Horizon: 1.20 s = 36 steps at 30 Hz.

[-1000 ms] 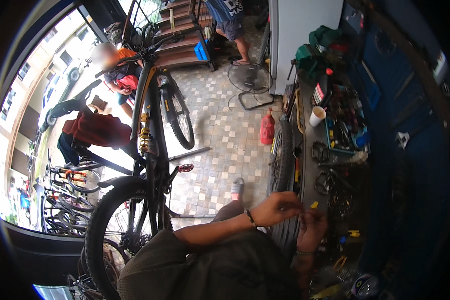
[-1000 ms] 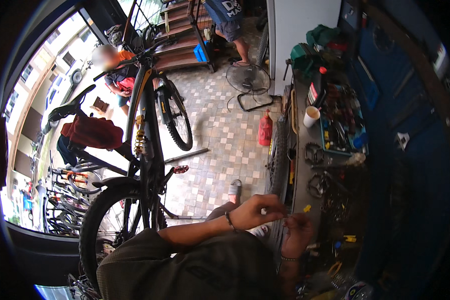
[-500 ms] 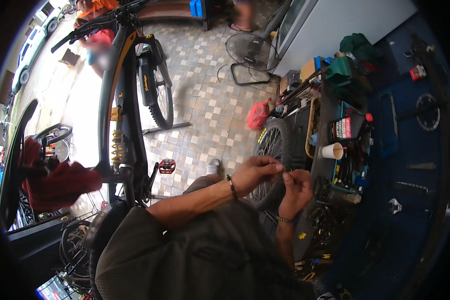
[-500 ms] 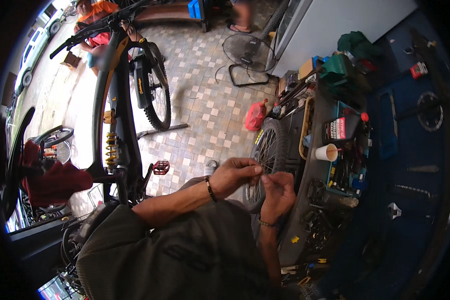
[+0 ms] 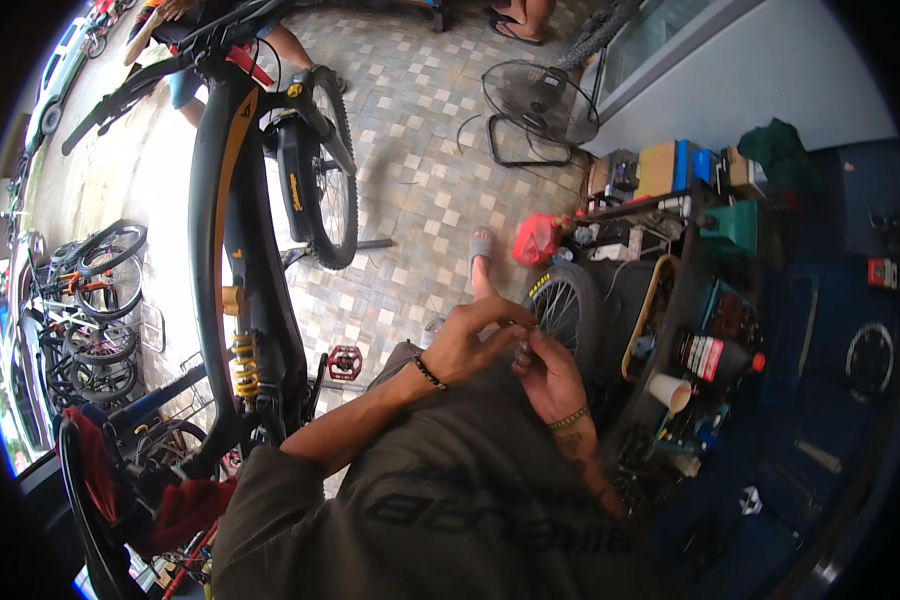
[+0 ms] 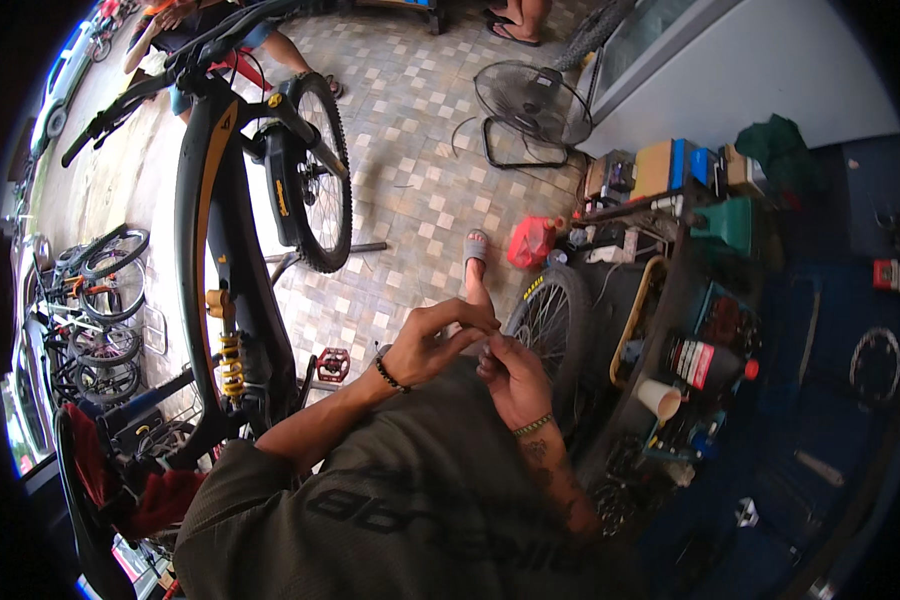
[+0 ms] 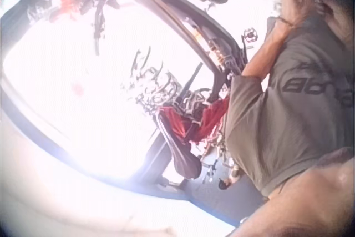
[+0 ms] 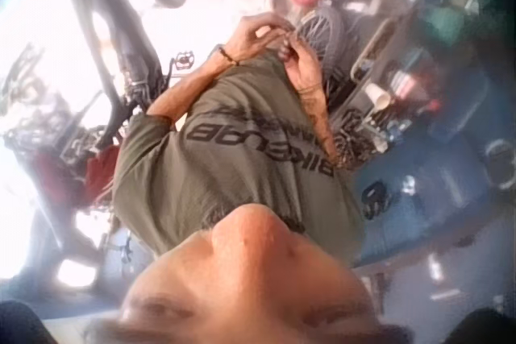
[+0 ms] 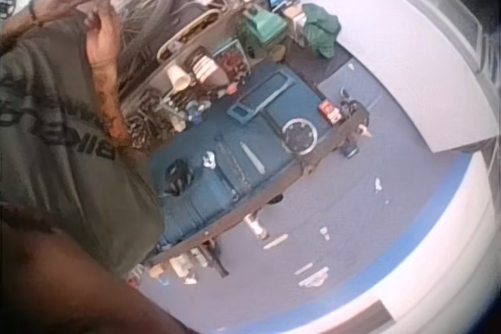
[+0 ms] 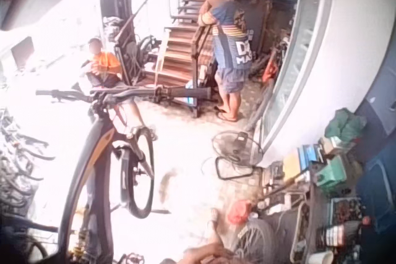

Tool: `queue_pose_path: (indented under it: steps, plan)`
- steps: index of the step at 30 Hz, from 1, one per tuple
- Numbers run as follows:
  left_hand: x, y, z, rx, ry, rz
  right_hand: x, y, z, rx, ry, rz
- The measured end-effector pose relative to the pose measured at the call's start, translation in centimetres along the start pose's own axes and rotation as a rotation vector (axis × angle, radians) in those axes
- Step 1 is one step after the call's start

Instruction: The person selects small parts from a workbench, then uses a syringe to apply lubricant to the bicycle handlebar brake lever mechanism. They manipulate the lever and handlebar area, then return to the workbench to organize tools and parts.

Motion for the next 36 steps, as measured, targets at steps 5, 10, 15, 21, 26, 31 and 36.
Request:
queue_pose_path:
  steps: [5,10,15,21,26,31,36]
  plan:
    - [5.1,0.6,7.4,-0.075,0.254,0.205,-5.0,-6.5,10.8,0.014,-0.056,-0.325]
    - [9.2,5.0,13.2,-0.293,0.383,0.629,-11.4,-12.6,17.5,-0.044,-0.223,-0.474]
    - [13.9,8.2,16.5,-0.315,0.485,0.871,-18.1,-16.0,21.6,-0.189,-0.432,-0.520]
    - [21.4,9.2,17.0,-0.225,0.806,0.405,-28.8,-22.0,24.0,0.156,-0.900,-1.123]
    - [30.9,16.4,18.4,-0.222,1.030,0.285,-39.3,-30.4,27.4,0.632,-0.727,-1.319]
    - [37.3,18.5,22.7,-0.271,0.966,0.242,-44.8,-28.1,36.9,0.480,-0.826,-1.527]
    - [39.0,17.1,23.3,-0.230,0.944,0.024,-47.6,-25.0,38.9,0.245,-0.817,-1.688]
Point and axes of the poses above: each hand's wrist, its own z-axis towards the middle knuckle, its own x-axis out of the back of the hand, y = z × x, the point moved 4 cm from there along z, towards the middle knuckle, and after that the axes turned 4 degrees about -y, right-handed, at the moved point
